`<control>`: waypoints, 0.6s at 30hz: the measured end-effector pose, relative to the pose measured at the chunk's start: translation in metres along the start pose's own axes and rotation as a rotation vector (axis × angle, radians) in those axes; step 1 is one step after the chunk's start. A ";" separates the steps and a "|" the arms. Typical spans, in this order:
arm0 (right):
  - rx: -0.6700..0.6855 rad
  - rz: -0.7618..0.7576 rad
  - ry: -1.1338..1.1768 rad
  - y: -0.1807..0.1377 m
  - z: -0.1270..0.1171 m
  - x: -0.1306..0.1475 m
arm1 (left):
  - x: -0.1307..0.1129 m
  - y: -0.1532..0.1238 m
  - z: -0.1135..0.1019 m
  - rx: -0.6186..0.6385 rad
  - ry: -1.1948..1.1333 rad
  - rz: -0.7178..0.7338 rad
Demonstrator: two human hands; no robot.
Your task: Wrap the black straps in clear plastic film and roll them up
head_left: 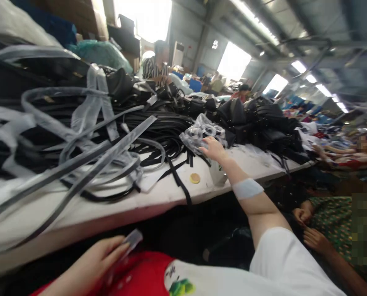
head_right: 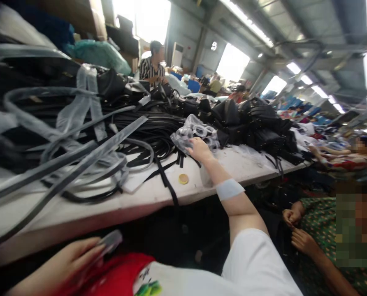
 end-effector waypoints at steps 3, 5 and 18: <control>0.085 -0.629 0.409 -0.075 0.020 0.138 | -0.011 -0.007 0.005 0.044 -0.128 -0.014; 0.236 -0.893 0.540 -0.137 0.043 0.208 | -0.026 -0.004 0.008 0.089 -0.259 0.028; 0.424 -0.504 0.863 -0.129 0.120 0.238 | 0.010 -0.061 -0.030 0.221 -0.829 -0.011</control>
Point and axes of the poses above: each hand's wrist, its own y-axis towards the middle knuckle, its own z-axis out of the palm, x = y × z, the point moved 9 cm from there along y, towards the middle knuckle, and after that the axes turned 8 degrees about -y, right-handed, at the moved point
